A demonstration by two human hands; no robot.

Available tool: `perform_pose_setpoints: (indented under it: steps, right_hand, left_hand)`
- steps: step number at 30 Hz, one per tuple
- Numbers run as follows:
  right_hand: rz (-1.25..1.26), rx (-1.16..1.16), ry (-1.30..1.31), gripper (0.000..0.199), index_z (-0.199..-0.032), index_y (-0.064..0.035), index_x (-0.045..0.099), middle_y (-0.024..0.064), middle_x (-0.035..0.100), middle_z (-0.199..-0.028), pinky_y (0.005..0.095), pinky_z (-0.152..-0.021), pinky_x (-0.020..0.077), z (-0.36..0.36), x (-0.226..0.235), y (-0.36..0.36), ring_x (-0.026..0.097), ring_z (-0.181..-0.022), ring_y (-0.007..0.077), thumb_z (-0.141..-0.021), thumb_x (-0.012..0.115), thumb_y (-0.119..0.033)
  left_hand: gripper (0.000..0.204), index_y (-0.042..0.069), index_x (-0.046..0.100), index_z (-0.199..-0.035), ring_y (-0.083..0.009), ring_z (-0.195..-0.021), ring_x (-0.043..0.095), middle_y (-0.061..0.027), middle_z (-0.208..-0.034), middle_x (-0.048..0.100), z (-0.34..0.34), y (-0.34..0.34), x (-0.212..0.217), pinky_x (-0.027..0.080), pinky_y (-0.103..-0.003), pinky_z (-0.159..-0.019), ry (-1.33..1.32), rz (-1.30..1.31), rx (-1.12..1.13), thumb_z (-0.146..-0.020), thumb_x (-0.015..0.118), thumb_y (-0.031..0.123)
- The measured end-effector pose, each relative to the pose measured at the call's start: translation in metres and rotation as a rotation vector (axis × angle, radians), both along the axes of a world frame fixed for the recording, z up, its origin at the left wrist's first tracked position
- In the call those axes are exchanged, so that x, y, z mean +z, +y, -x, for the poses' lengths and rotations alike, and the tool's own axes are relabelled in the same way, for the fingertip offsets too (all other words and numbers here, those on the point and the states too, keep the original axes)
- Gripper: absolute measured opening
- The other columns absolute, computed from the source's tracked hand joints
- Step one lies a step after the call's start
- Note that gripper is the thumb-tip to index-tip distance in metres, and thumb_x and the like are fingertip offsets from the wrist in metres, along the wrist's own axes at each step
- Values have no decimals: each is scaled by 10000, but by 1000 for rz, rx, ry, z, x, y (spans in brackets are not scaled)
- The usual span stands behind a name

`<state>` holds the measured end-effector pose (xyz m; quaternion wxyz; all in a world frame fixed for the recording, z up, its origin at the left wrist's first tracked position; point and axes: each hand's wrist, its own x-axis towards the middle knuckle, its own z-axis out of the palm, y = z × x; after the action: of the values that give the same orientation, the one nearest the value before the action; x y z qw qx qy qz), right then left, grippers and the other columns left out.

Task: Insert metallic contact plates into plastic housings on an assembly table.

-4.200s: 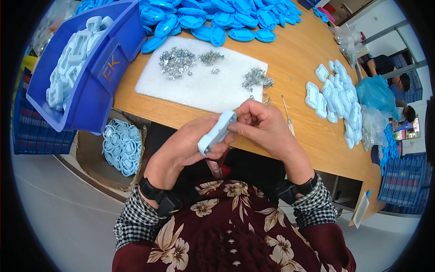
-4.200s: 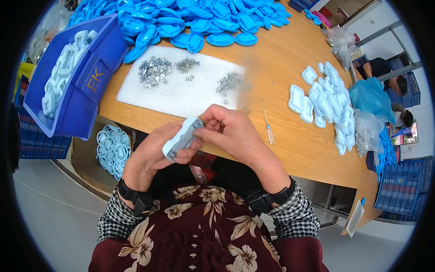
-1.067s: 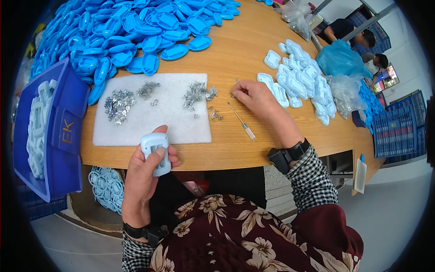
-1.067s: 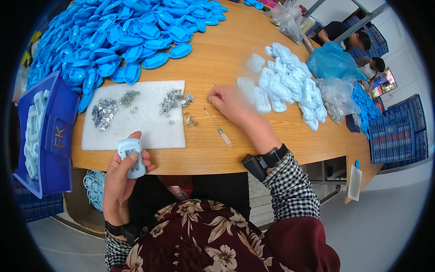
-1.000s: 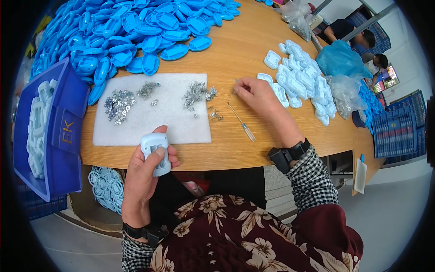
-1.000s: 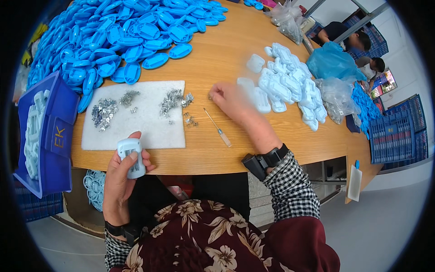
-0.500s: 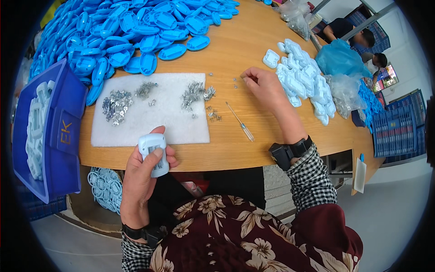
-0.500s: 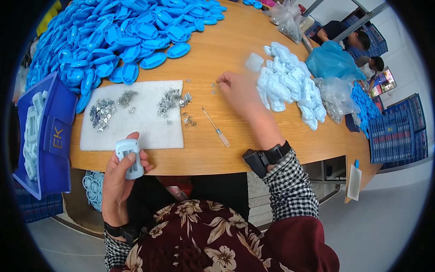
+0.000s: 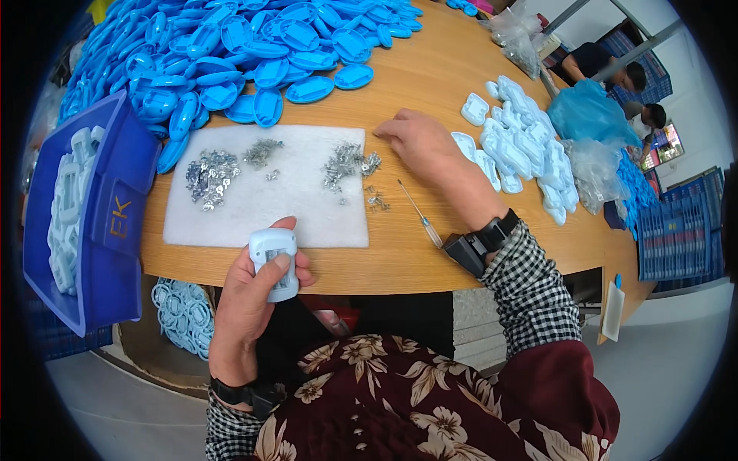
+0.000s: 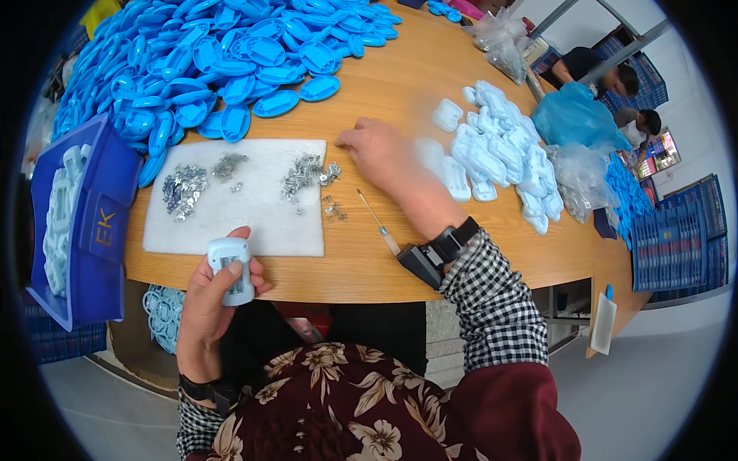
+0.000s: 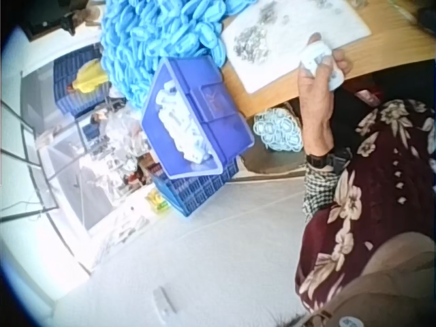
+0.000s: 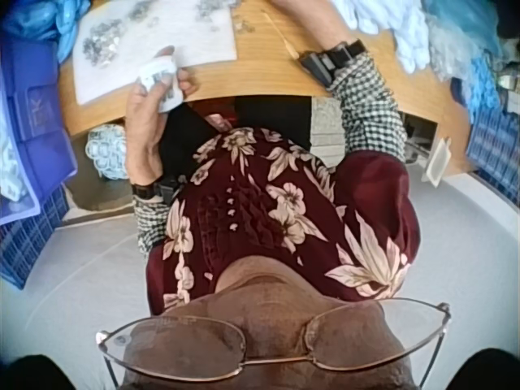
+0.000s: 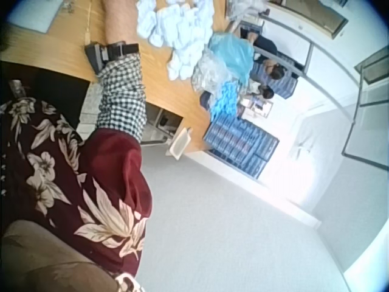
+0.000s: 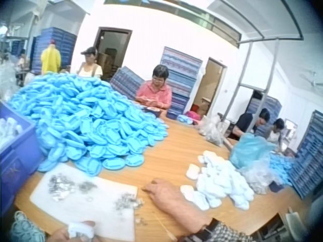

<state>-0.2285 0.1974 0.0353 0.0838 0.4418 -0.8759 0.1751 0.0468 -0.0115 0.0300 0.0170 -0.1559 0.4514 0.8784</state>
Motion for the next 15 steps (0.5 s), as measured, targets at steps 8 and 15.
perform_pose_setpoints:
  steps: [8, 15]
  right_hand:
    - [-197, -30, 90, 209, -985, -96, 765, 124, 673, -936, 421, -848, 496, -30, 15, 41, 607, -997, 326, -820, 646, -48]
    - [-64, -116, 7, 168, -970, -75, 755, 154, 673, -941, 454, -794, 493, -43, 16, 63, 617, -919, 364, -896, 609, -115]
  left_hand:
    - [564, -24, 403, -1473, -157, -840, 676, -86, -978, 677, -2, 0, -1, 585, -352, -826, -5, 17, -7, -972, 608, 136]
    - [564, -24, 406, -1472, -154, -830, 678, -86, -981, 676, 0, 0, -3, 591, -350, -826, 0, 31, -15, -973, 607, 145]
